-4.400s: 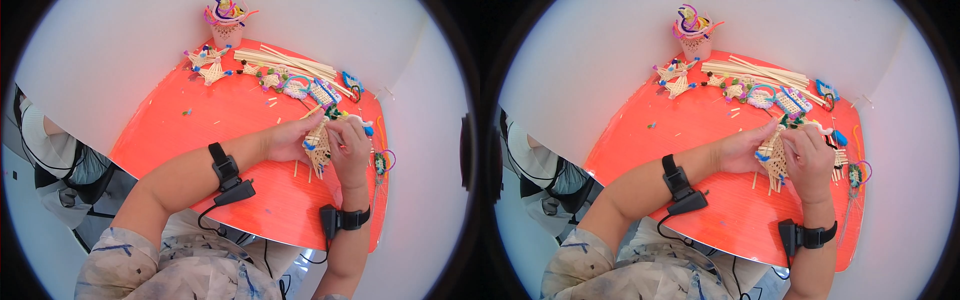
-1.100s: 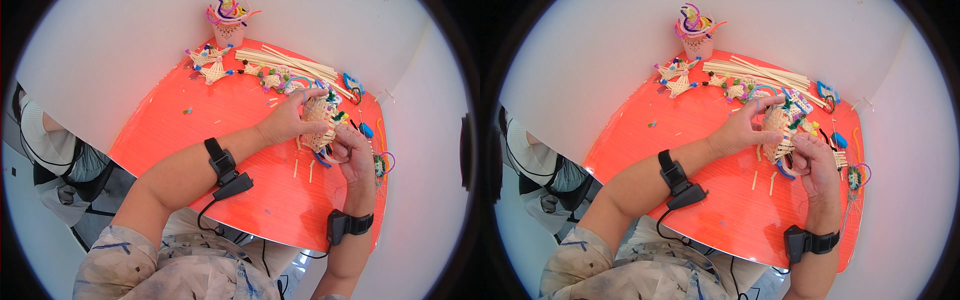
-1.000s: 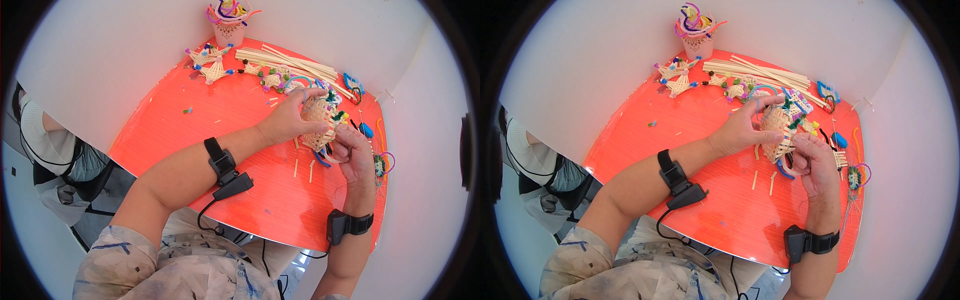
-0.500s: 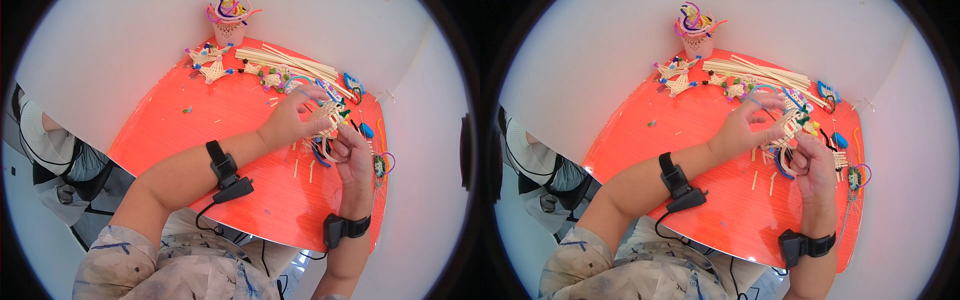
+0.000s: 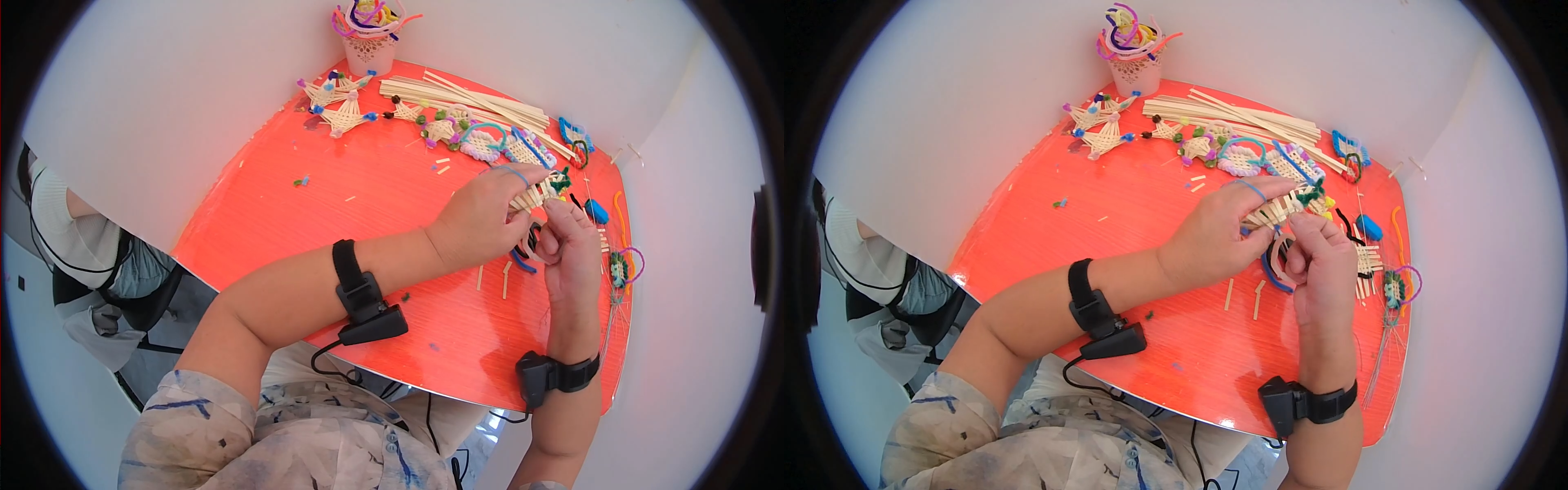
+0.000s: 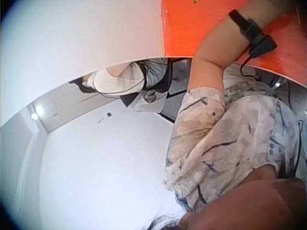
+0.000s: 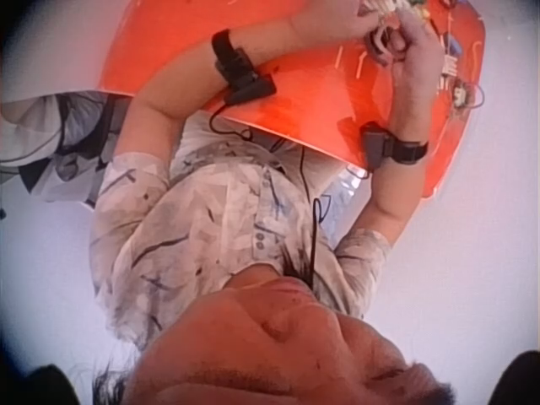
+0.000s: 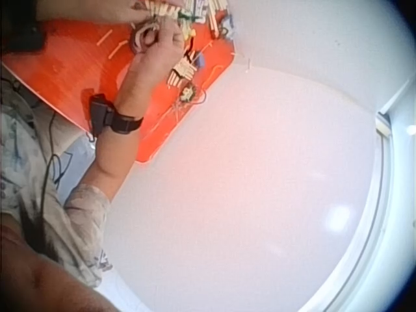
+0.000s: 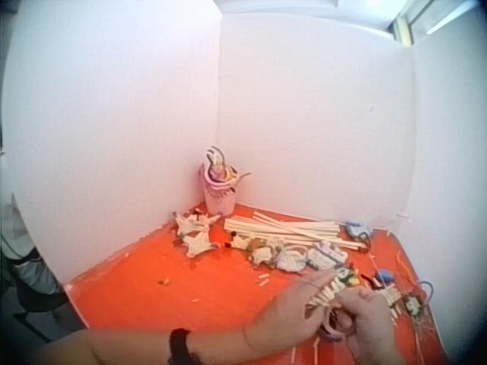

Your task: Weaving colorful plastic strips into a star-shaped bamboo frame to create a decoration.

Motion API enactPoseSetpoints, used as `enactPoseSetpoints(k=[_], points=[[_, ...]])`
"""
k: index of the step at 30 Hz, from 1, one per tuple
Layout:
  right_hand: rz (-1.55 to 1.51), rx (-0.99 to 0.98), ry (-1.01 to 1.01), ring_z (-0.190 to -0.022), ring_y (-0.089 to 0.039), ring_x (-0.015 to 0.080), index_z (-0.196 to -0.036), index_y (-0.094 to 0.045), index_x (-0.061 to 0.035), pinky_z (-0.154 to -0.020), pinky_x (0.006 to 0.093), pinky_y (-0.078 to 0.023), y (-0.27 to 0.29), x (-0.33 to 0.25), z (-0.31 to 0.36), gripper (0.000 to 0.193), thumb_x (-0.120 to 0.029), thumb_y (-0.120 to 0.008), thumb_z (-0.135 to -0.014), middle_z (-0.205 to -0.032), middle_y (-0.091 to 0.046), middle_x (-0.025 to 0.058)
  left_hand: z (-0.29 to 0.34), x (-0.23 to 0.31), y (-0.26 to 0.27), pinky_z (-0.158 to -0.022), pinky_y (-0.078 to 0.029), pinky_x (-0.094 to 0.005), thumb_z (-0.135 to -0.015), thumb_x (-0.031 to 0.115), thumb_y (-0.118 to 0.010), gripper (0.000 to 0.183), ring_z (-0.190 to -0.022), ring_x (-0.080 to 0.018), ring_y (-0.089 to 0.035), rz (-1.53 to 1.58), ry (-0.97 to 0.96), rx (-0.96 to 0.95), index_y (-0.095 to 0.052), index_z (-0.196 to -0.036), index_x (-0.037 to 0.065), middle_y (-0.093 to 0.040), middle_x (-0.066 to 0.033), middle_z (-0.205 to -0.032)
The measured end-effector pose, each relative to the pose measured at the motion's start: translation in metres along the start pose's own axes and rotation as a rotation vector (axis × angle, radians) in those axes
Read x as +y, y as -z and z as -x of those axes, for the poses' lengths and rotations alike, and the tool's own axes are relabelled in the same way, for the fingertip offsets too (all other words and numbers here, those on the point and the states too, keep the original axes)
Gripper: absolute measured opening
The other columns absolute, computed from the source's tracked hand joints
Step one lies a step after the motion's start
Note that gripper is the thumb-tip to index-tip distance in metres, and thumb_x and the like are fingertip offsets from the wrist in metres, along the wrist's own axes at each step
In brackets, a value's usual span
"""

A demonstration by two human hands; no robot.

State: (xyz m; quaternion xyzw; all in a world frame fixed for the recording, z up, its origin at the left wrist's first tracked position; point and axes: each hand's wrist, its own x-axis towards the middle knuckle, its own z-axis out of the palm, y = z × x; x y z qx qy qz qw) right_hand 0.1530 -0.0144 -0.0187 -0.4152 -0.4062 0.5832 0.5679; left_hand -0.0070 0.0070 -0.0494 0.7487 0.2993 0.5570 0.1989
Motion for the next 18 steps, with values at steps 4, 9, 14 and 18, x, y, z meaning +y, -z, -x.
enactPoseSetpoints(k=[4,9,14,18], points=[[0.059,0.015,0.087,-0.045,-0.037,0.0037,-0.090,-0.064,-0.0008,-0.042,0.0214,-0.023,-0.005,0.001,0.005,0.009,-0.009,-0.067,-0.088,-0.061,-0.053,-0.0019,-0.002,0.010,0.001,-0.094,-0.049,-0.0403,-0.078,0.001,-0.064,0.051,-0.112,-0.0350,-0.059,-0.076,-0.037,0.016,-0.055,-0.128,0.003,-0.061,-0.0205,-0.118],[0.207,0.000,0.167,-0.049,-0.039,0.0018,-0.089,-0.063,0.0003,-0.044,0.0196,-0.026,-0.013,-0.001,0.012,0.011,-0.010,-0.067,-0.090,-0.065,-0.054,-0.0032,-0.003,0.010,0.007,-0.078,-0.053,-0.0375,-0.081,0.004,-0.067,0.044,-0.094,-0.0303,-0.066,-0.079,0.050,0.036,-0.061,-0.124,0.008,-0.066,-0.0174,-0.103],[0.448,-0.014,0.285,-0.056,-0.044,0.0011,-0.088,-0.063,0.0001,-0.048,0.0182,-0.032,-0.019,-0.008,0.017,0.011,-0.010,-0.066,-0.092,-0.070,-0.057,-0.0032,-0.004,0.008,0.009,-0.062,-0.052,-0.0330,-0.080,0.006,-0.069,0.033,-0.071,-0.0243,-0.066,-0.095,0.099,0.079,-0.068,-0.113,0.007,-0.067,-0.0143,-0.085],[0.652,0.023,0.356,-0.059,-0.048,0.0036,-0.089,-0.062,0.0026,-0.052,0.0195,-0.037,-0.023,-0.008,0.026,0.012,-0.009,-0.065,-0.091,-0.071,-0.058,-0.0017,-0.010,0.006,0.013,-0.061,-0.052,-0.0333,-0.079,0.008,-0.069,0.028,-0.068,-0.0239,-0.065,-0.181,0.055,0.068,-0.071,-0.107,0.005,-0.067,-0.0150,-0.083]])
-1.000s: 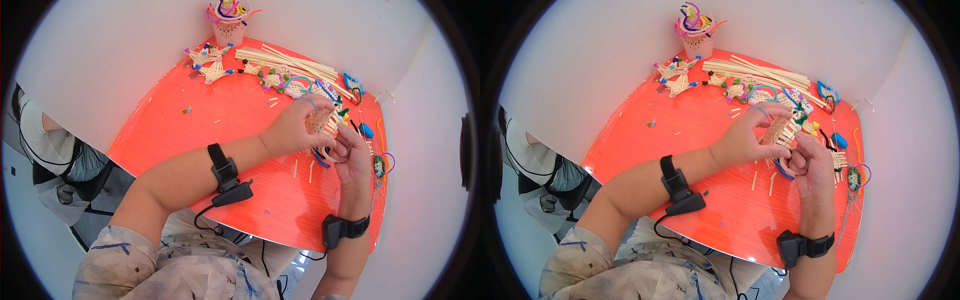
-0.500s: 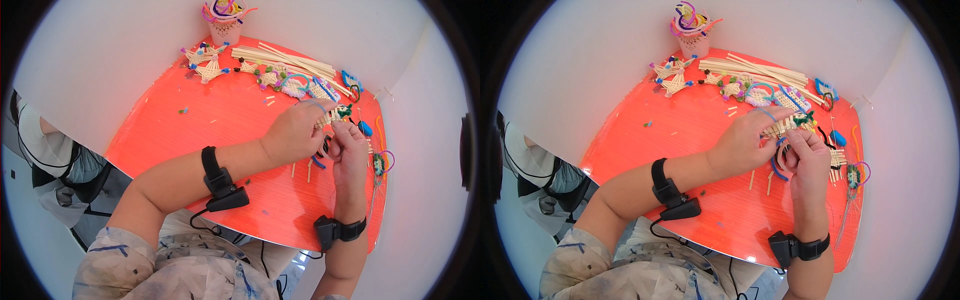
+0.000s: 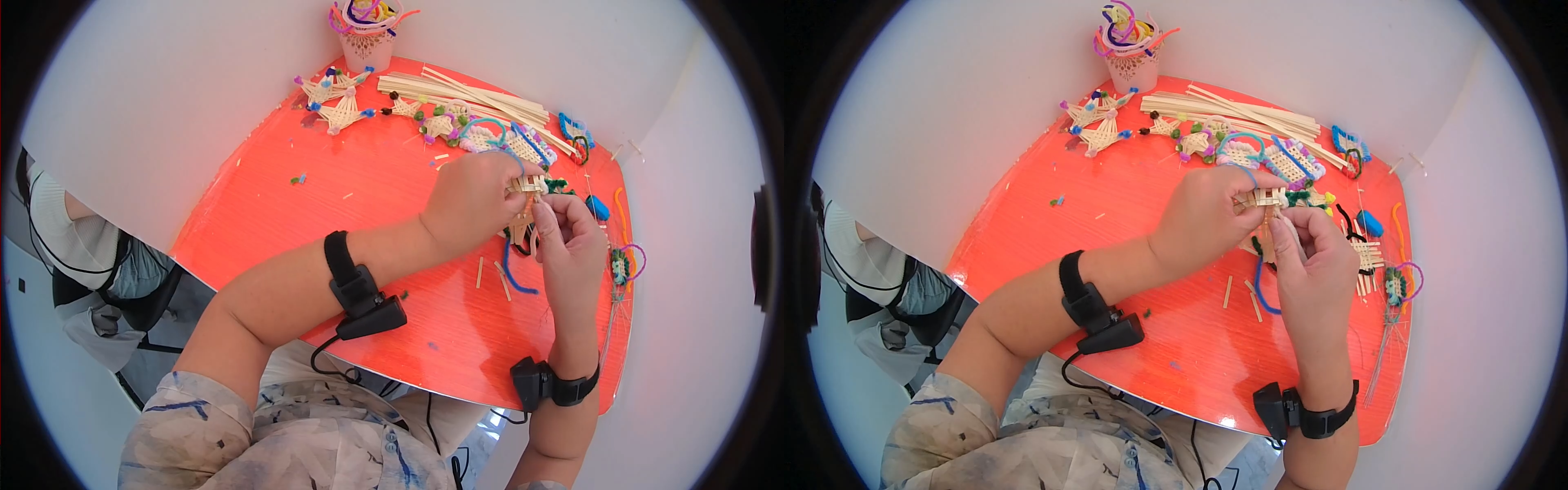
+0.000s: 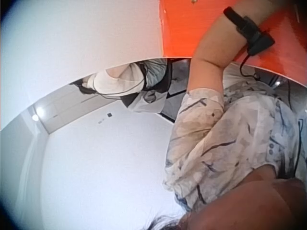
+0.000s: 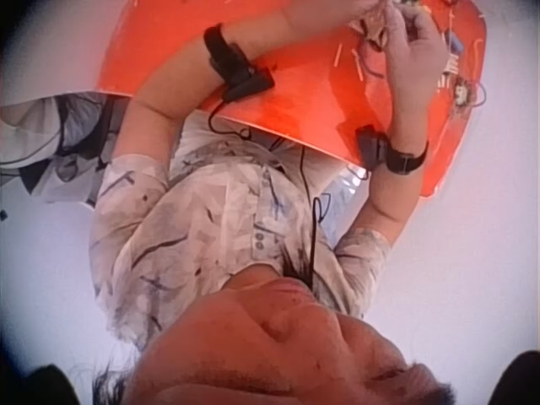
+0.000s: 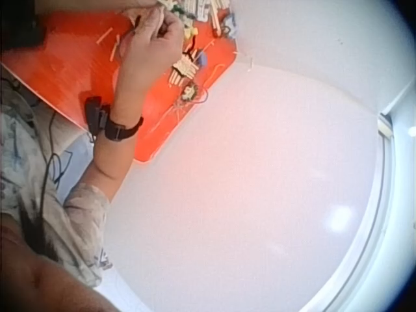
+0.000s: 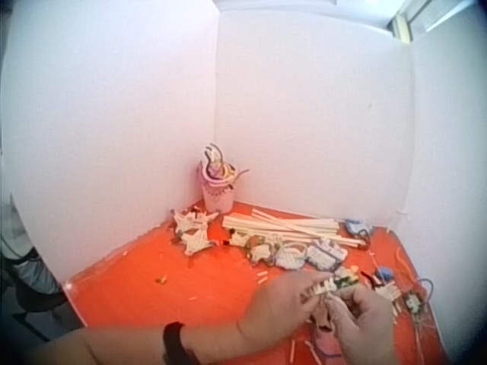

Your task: Weaving colorful plastic strips into a star-shaped bamboo frame to create a decoration.

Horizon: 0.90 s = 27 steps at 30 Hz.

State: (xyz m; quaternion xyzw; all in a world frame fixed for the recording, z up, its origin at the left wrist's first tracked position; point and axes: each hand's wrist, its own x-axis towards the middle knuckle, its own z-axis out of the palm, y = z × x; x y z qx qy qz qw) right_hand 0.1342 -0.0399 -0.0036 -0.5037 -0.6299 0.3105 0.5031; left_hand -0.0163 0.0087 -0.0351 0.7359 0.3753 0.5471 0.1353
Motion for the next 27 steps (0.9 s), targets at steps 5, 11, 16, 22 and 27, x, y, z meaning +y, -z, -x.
enactPoseSetpoints(k=[5,11,16,22,27], points=[[0.292,0.060,0.192,-0.057,-0.049,0.0062,-0.088,-0.062,0.0034,-0.052,0.0225,-0.038,0.008,-0.008,0.000,0.012,-0.007,-0.068,-0.087,-0.069,-0.059,0.0031,-0.010,0.003,0.007,-0.061,-0.050,-0.0332,-0.074,0.011,-0.068,0.024,-0.063,-0.0225,-0.063,-0.047,0.090,-0.225,-0.073,-0.097,0.003,-0.067,-0.0153,-0.073],[0.341,0.012,0.155,-0.056,-0.046,0.0060,-0.082,-0.062,0.0032,-0.052,0.0234,-0.038,0.020,-0.010,-0.004,0.016,-0.008,-0.073,-0.084,-0.065,-0.056,0.0021,-0.019,0.008,0.018,-0.058,-0.048,-0.0331,-0.072,0.012,-0.068,0.024,-0.061,-0.0209,-0.063,-0.061,0.133,-0.407,-0.073,-0.094,0.002,-0.066,-0.0158,-0.072],[0.259,-0.014,0.153,-0.057,-0.043,0.0051,-0.081,-0.062,0.0035,-0.052,0.0229,-0.037,0.024,-0.006,-0.010,0.017,-0.009,-0.074,-0.083,-0.063,-0.053,-0.0001,-0.024,0.004,0.023,-0.056,-0.046,-0.0308,-0.073,0.010,-0.068,0.023,-0.059,-0.0153,-0.060,-0.012,0.147,-0.532,-0.074,-0.092,0.002,-0.066,-0.0129,-0.069],[0.173,-0.086,-0.023,-0.058,-0.045,0.0027,-0.080,-0.064,0.0017,-0.052,0.0213,-0.036,0.031,0.004,-0.020,0.016,-0.010,-0.074,-0.083,-0.063,-0.056,-0.0022,-0.024,0.003,0.025,-0.056,-0.046,-0.0293,-0.074,0.011,-0.068,0.022,-0.061,-0.0119,-0.059,0.126,0.245,-0.639,-0.075,-0.094,0.004,-0.065,-0.0087,-0.066],[0.057,-0.141,-0.083,-0.059,-0.047,0.0014,-0.081,-0.066,-0.0011,-0.052,0.0206,-0.036,0.031,0.012,-0.024,0.015,-0.014,-0.073,-0.085,-0.065,-0.058,-0.0034,-0.022,-0.003,0.022,-0.056,-0.046,-0.0254,-0.082,0.016,-0.074,0.021,-0.063,-0.0060,-0.057,0.261,0.302,-0.642,-0.074,-0.097,0.003,-0.068,-0.0047,-0.072]])
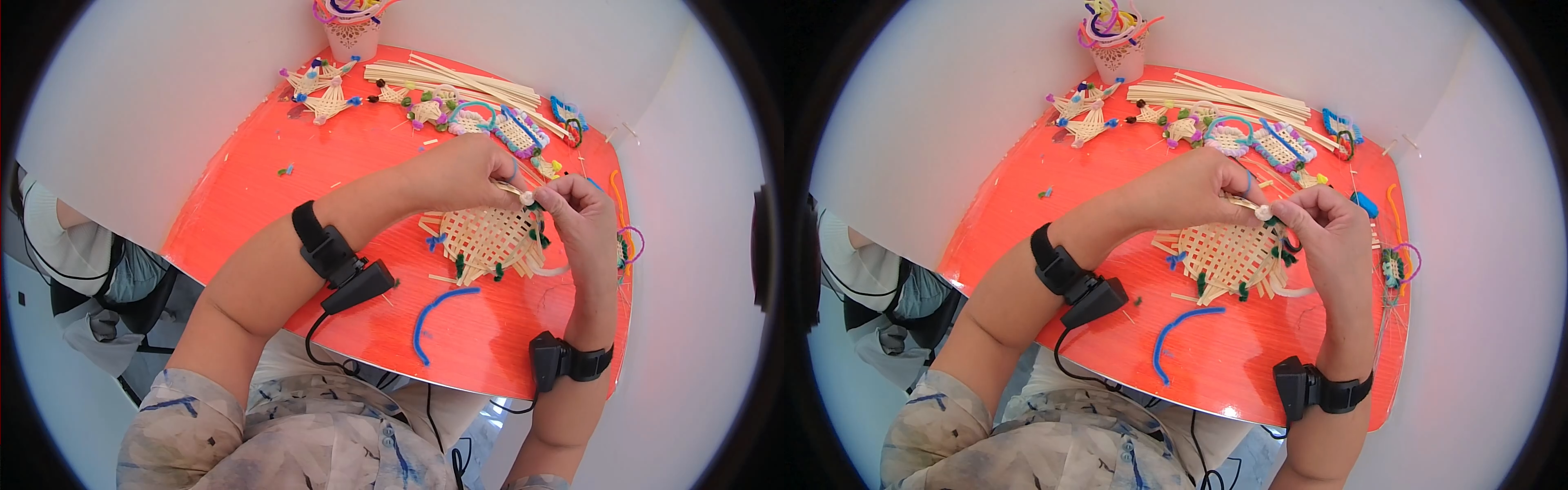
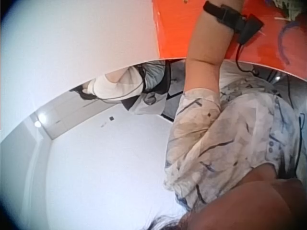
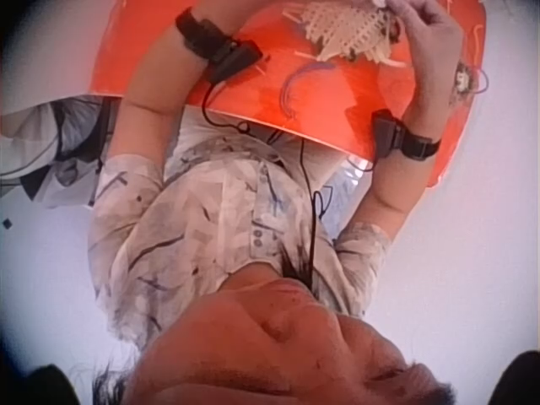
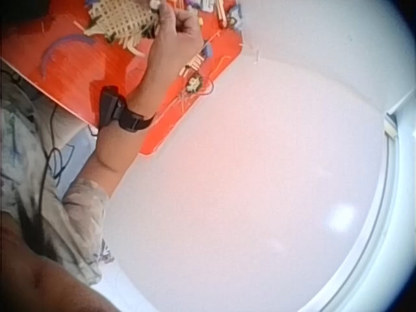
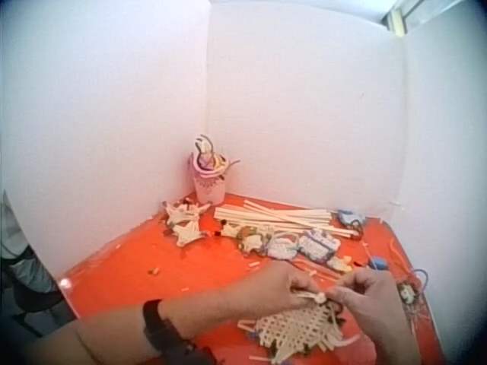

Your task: Weaving colorful plastic strips into a star-shaped bamboo frame to create a decoration.

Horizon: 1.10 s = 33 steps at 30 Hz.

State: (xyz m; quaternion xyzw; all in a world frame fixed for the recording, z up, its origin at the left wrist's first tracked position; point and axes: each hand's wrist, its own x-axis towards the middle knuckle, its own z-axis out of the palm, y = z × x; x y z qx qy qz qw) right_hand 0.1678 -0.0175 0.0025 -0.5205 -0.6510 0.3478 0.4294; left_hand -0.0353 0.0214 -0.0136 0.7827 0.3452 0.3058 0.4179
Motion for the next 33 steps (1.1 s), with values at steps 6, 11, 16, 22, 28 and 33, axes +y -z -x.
enactPoseSetpoints(k=[6,11,16,22,28,33], points=[[-0.091,-0.098,-0.002,-0.056,-0.044,0.0013,-0.080,-0.065,-0.0031,-0.050,0.0201,-0.033,0.003,0.003,-0.002,0.018,-0.018,-0.073,-0.086,-0.063,-0.054,-0.0046,0.000,-0.001,0.000,-0.058,-0.046,-0.0242,-0.085,0.022,-0.075,0.023,-0.065,-0.0045,-0.058,0.039,0.006,-0.034,-0.074,-0.098,0.003,-0.070,-0.0036,-0.076],[-0.240,-0.231,-0.256,-0.052,-0.036,0.0007,-0.080,-0.063,-0.0054,-0.046,0.0198,-0.027,0.009,0.007,-0.005,0.020,-0.022,-0.069,-0.090,-0.062,-0.050,-0.0066,-0.001,-0.004,0.002,-0.061,-0.046,-0.0238,-0.083,0.019,-0.076,0.022,-0.067,-0.0043,-0.058,-0.030,-0.024,-0.103,-0.074,-0.098,0.003,-0.070,-0.0008,-0.078],[-0.466,-0.257,-0.324,-0.048,-0.032,0.0010,-0.087,-0.061,-0.0058,-0.043,0.0193,-0.023,0.003,0.010,-0.005,0.017,-0.021,-0.065,-0.093,-0.062,-0.044,-0.0085,-0.003,-0.009,0.006,-0.062,-0.046,-0.0240,-0.081,0.017,-0.076,0.021,-0.067,-0.0045,-0.058,0.013,0.172,-0.103,-0.074,-0.097,0.004,-0.070,-0.0010,-0.077],[-0.518,-0.353,-0.406,-0.048,-0.030,-0.0004,-0.088,-0.061,-0.0061,-0.042,0.0186,-0.020,0.010,0.008,-0.007,0.014,-0.019,-0.064,-0.093,-0.062,-0.044,-0.0087,0.000,-0.002,0.010,-0.062,-0.046,-0.0235,-0.081,0.016,-0.075,0.019,-0.068,-0.0041,-0.059,-0.075,0.181,-0.137,-0.075,-0.097,0.005,-0.070,-0.0001,-0.077],[-0.139,-0.175,-0.242,-0.047,-0.029,-0.0019,-0.078,-0.061,-0.0082,-0.041,0.0186,-0.017,0.006,0.012,-0.005,0.014,-0.015,-0.066,-0.088,-0.062,-0.048,-0.0081,-0.001,-0.005,0.010,-0.062,-0.046,-0.0225,-0.080,0.013,-0.077,0.020,-0.069,-0.0034,-0.059,0.086,0.045,-0.137,-0.074,-0.097,0.003,-0.070,-0.0001,-0.079],[-0.306,-0.266,-0.285,-0.047,-0.033,-0.0022,-0.079,-0.061,-0.0095,-0.041,0.0178,-0.017,0.006,0.031,-0.010,0.012,-0.013,-0.061,-0.090,-0.063,-0.052,-0.0081,-0.005,-0.013,0.008,-0.063,-0.046,-0.0216,-0.080,0.014,-0.078,0.022,-0.072,-0.0041,-0.061,0.165,0.096,-0.069,-0.073,-0.097,0.000,-0.070,-0.0011,-0.081]])
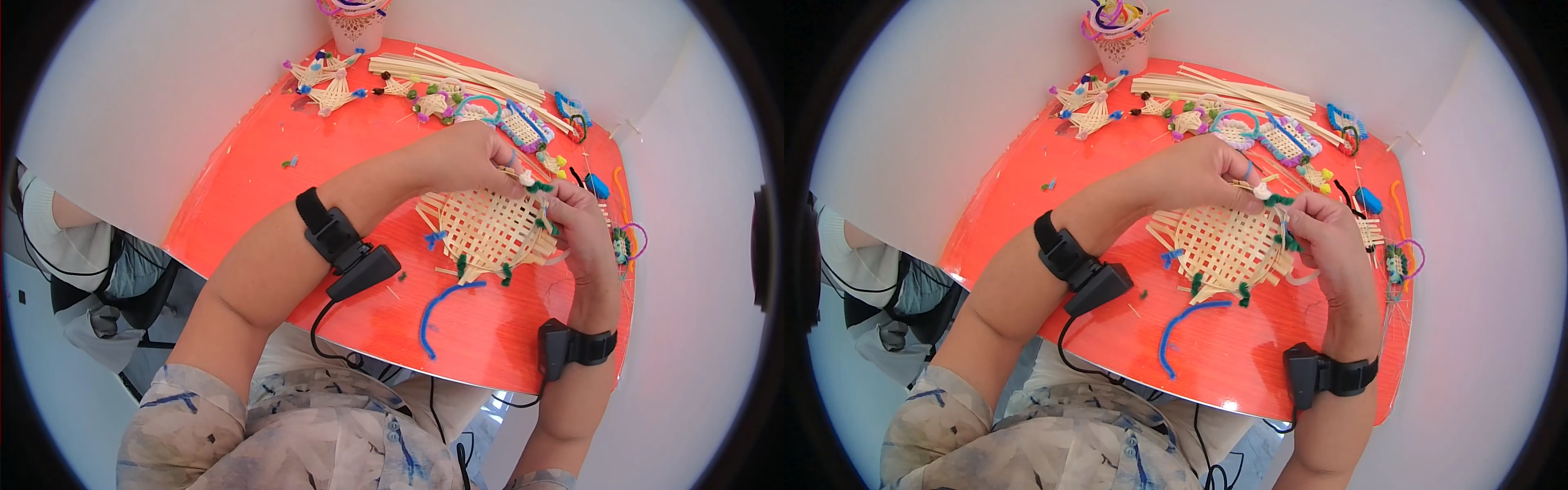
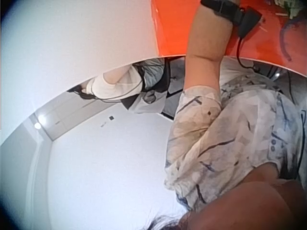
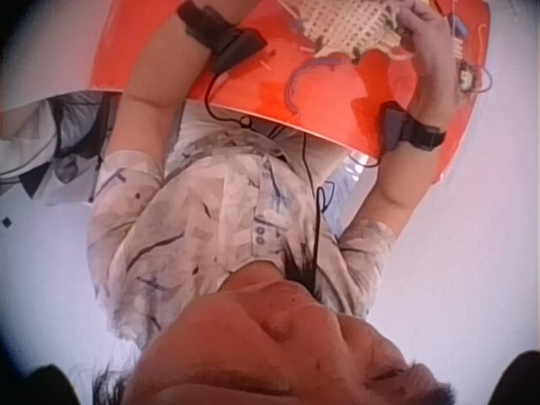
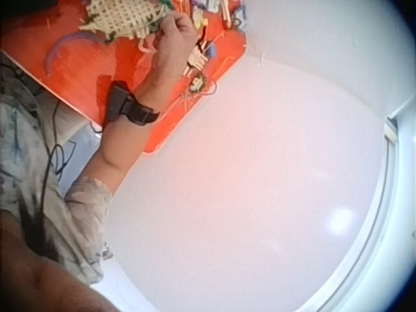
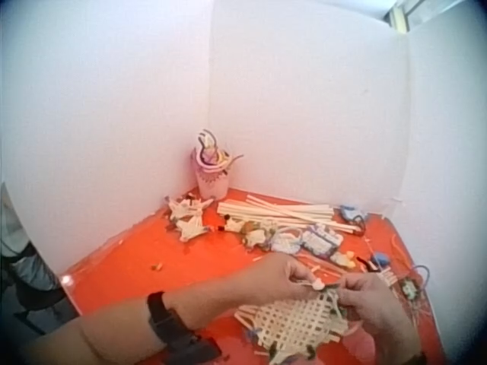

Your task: Weaving colorful plastic strips into a star-shaped bamboo frame to create a decoration.

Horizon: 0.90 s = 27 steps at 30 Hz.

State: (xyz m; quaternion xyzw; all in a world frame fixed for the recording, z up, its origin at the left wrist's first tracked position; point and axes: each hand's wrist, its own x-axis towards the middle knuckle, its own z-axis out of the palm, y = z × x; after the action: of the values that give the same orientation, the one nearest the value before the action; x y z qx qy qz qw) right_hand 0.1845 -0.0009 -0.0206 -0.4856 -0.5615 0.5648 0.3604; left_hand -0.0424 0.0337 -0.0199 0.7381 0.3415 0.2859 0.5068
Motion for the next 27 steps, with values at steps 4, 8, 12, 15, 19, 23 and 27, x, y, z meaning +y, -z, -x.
enactPoseSetpoints(k=[4,8,12,15,19,23,27], points=[[-0.015,0.031,0.010,-0.047,-0.037,-0.0024,-0.081,-0.061,-0.0102,-0.040,0.0166,-0.019,-0.006,0.011,-0.008,0.013,-0.013,-0.057,-0.092,-0.065,-0.054,-0.0082,-0.001,-0.002,0.000,-0.069,-0.048,-0.0217,-0.081,0.014,-0.078,0.022,-0.078,-0.0057,-0.064,0.081,0.104,0.035,-0.071,-0.098,0.003,-0.071,-0.0026,-0.087],[-0.080,0.056,-0.034,-0.047,-0.040,-0.0021,-0.083,-0.061,-0.0106,-0.039,0.0157,-0.021,-0.007,0.013,-0.010,0.014,-0.015,-0.055,-0.095,-0.065,-0.055,-0.0083,-0.005,-0.010,-0.001,-0.073,-0.050,-0.0223,-0.081,0.015,-0.078,0.024,-0.081,-0.0074,-0.065,0.215,0.063,0.032,-0.069,-0.100,0.004,-0.071,-0.0034,-0.091],[-0.100,0.025,-0.045,-0.046,-0.038,-0.0019,-0.083,-0.062,-0.0110,-0.039,0.0162,-0.020,-0.006,0.014,-0.009,0.014,-0.015,-0.056,-0.095,-0.065,-0.054,-0.0082,-0.001,-0.005,-0.003,-0.074,-0.051,-0.0228,-0.081,0.014,-0.077,0.023,-0.082,-0.0076,-0.066,0.241,0.092,0.038,-0.069,-0.100,0.004,-0.071,-0.0033,-0.092],[-0.114,-0.010,-0.051,-0.046,-0.035,-0.0018,-0.089,-0.062,-0.0092,-0.040,0.0168,-0.021,-0.006,0.011,-0.006,0.010,-0.013,-0.055,-0.094,-0.066,-0.053,-0.0074,-0.001,-0.005,0.000,-0.072,-0.052,-0.0253,-0.076,0.015,-0.080,0.029,-0.080,-0.0096,-0.066,0.382,0.131,0.045,-0.072,-0.101,0.004,-0.072,-0.0055,-0.090],[-0.202,-0.030,-0.038,-0.045,-0.032,-0.0008,-0.095,-0.060,-0.0069,-0.041,0.0182,-0.021,-0.011,-0.002,0.000,0.007,-0.012,-0.055,-0.095,-0.067,-0.053,-0.0054,-0.002,-0.014,0.008,-0.073,-0.053,-0.0252,-0.079,0.016,-0.078,0.030,-0.082,-0.0095,-0.067,0.446,0.187,0.036,-0.070,-0.104,0.003,-0.072,-0.0050,-0.093],[-0.347,-0.078,0.078,-0.051,-0.045,0.0043,-0.108,-0.058,-0.0031,-0.045,0.0189,-0.033,-0.004,0.002,-0.005,0.017,-0.008,-0.054,-0.093,-0.070,-0.058,0.0001,-0.001,-0.017,0.013,-0.074,-0.052,-0.0240,-0.083,0.018,-0.076,0.030,-0.084,-0.0084,-0.067,0.375,0.206,0.075,-0.069,-0.108,0.004,-0.072,-0.0044,-0.096],[-0.521,-0.086,0.177,-0.065,-0.058,0.0109,-0.117,-0.055,-0.0005,-0.057,0.0211,-0.046,-0.001,-0.001,-0.004,0.026,-0.009,-0.052,-0.092,-0.083,-0.065,0.0074,-0.002,-0.016,0.015,-0.075,-0.052,-0.0240,-0.083,0.019,-0.076,0.029,-0.085,-0.0088,-0.067,0.450,0.218,0.075,-0.069,-0.107,0.004,-0.072,-0.0044,-0.097]])
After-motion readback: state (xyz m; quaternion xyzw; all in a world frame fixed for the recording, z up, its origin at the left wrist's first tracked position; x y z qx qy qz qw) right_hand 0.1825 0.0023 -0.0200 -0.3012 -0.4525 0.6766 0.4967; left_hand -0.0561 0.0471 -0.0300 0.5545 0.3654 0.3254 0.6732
